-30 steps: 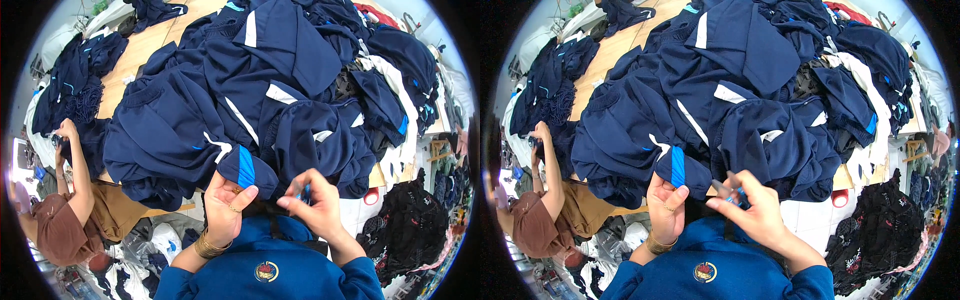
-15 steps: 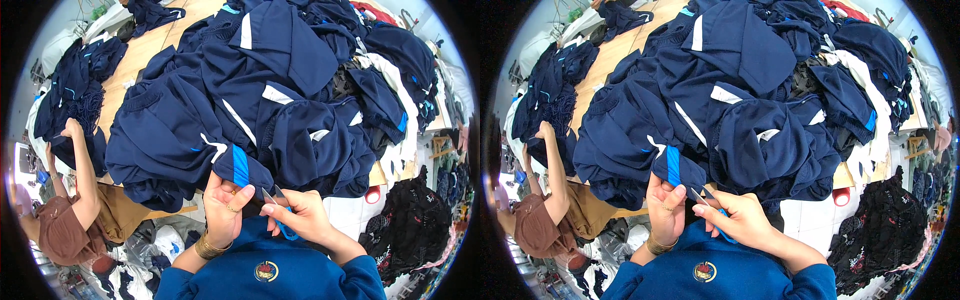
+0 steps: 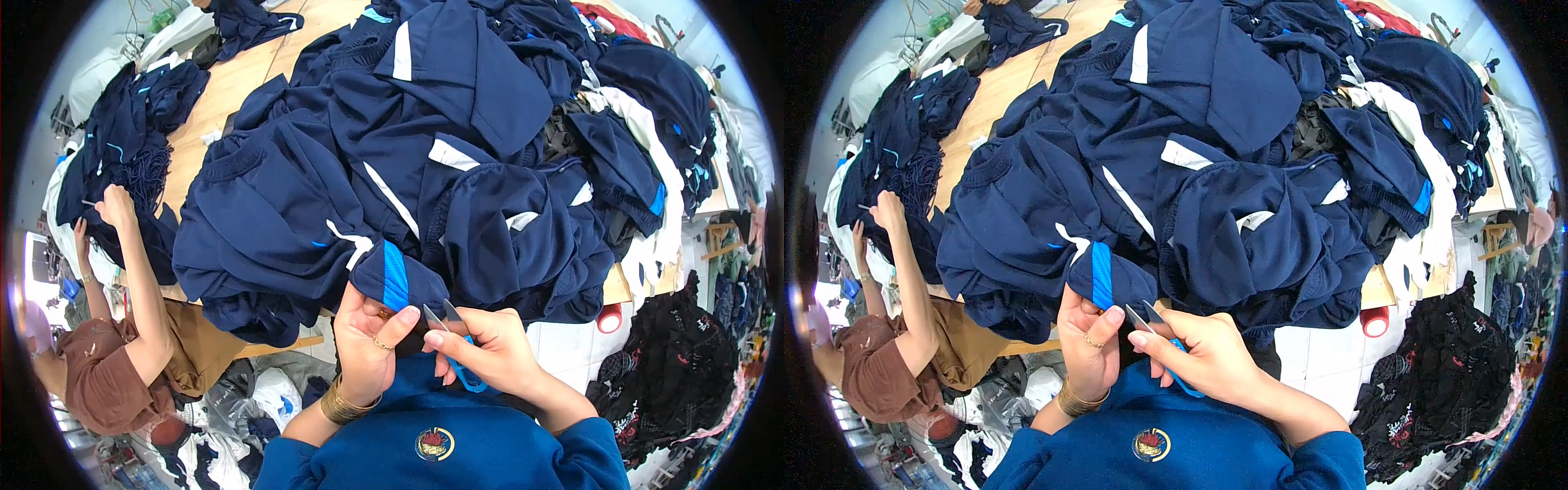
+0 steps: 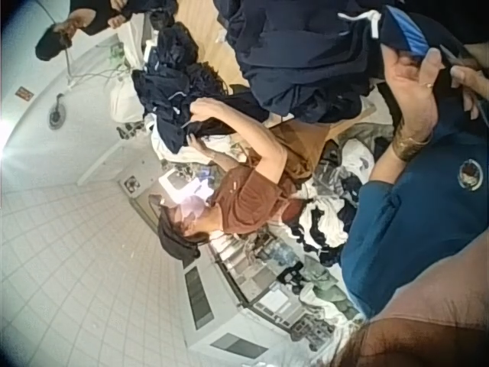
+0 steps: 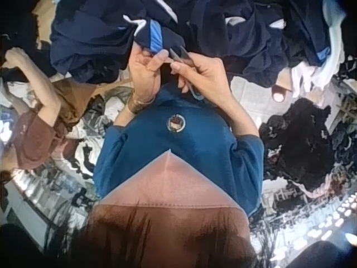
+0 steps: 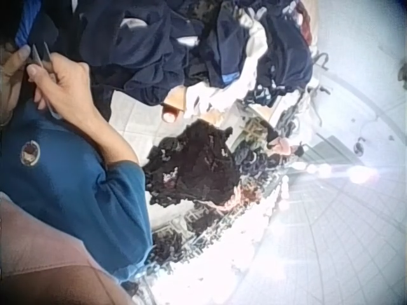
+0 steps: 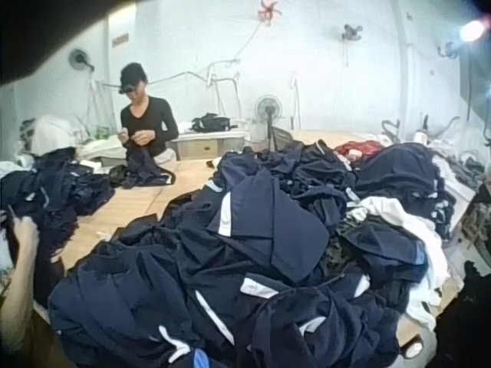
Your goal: Trimming loose threads from navy blue athletic garments using small snips in a factory setting.
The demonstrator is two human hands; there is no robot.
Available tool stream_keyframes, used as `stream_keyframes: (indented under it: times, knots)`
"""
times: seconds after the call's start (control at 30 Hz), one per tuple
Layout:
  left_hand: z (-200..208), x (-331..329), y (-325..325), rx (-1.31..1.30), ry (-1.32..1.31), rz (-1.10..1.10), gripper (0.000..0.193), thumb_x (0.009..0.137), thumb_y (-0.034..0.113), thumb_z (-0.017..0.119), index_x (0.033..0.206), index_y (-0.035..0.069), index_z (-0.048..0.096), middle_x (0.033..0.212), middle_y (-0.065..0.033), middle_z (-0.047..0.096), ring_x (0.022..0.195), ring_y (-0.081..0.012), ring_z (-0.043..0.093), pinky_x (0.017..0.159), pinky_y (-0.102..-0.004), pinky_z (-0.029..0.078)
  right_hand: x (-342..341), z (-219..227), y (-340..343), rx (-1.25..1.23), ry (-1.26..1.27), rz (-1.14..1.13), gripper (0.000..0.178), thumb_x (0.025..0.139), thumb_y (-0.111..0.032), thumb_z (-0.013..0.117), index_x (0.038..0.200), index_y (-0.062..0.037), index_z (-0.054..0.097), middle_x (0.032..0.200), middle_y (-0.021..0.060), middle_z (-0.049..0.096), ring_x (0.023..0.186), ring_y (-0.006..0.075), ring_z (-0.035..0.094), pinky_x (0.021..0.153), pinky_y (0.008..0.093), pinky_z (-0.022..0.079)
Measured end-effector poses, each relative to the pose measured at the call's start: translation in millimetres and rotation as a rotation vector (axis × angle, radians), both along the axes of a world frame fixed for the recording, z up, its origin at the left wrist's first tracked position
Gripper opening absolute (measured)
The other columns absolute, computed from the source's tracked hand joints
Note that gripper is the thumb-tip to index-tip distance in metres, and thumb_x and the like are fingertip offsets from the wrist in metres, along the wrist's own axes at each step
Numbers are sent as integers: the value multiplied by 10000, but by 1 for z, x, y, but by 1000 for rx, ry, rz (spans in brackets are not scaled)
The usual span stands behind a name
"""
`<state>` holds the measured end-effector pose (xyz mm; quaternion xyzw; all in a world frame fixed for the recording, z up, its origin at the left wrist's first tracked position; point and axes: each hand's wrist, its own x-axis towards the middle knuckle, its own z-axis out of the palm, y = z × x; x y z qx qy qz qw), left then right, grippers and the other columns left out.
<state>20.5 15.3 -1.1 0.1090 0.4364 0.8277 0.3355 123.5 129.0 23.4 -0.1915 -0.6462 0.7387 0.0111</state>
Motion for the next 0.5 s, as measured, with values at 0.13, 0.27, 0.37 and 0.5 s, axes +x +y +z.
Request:
stream_keyframes:
  times: [0.13,0.27,0.37,0.5]
  knots:
    - [-1,-1,-1,-7,10,-1,536,769,-68,600,1252,-12,375,1075,-96,565,981,-154,556,901,-296,422,0,0,0,-40,-11,-17,213,870,-203,591,863,8,618,586,34,605,514,74,599,462,190,461]
    - [-3,-5,-2,23,-87,3,590,764,-80,587,1288,-7,325,1138,-108,512,1041,-160,513,934,-312,397,1,-3,0,-18,57,-82,203,859,-200,606,840,1,625,575,27,593,498,62,575,452,186,447]
    - [-5,-8,-2,67,-92,-12,651,762,-94,573,1323,7,259,1185,-112,474,1069,-172,494,950,-322,385,1,-5,2,37,57,-103,191,848,-198,622,830,-8,631,565,17,581,488,51,551,446,187,426]
    - [-4,-9,-1,92,-44,-14,761,748,-123,570,1367,52,162,1216,-114,444,1094,-191,481,961,-340,381,-1,-4,2,91,67,-141,172,839,-196,634,830,-23,636,554,6,570,490,44,540,442,189,401]
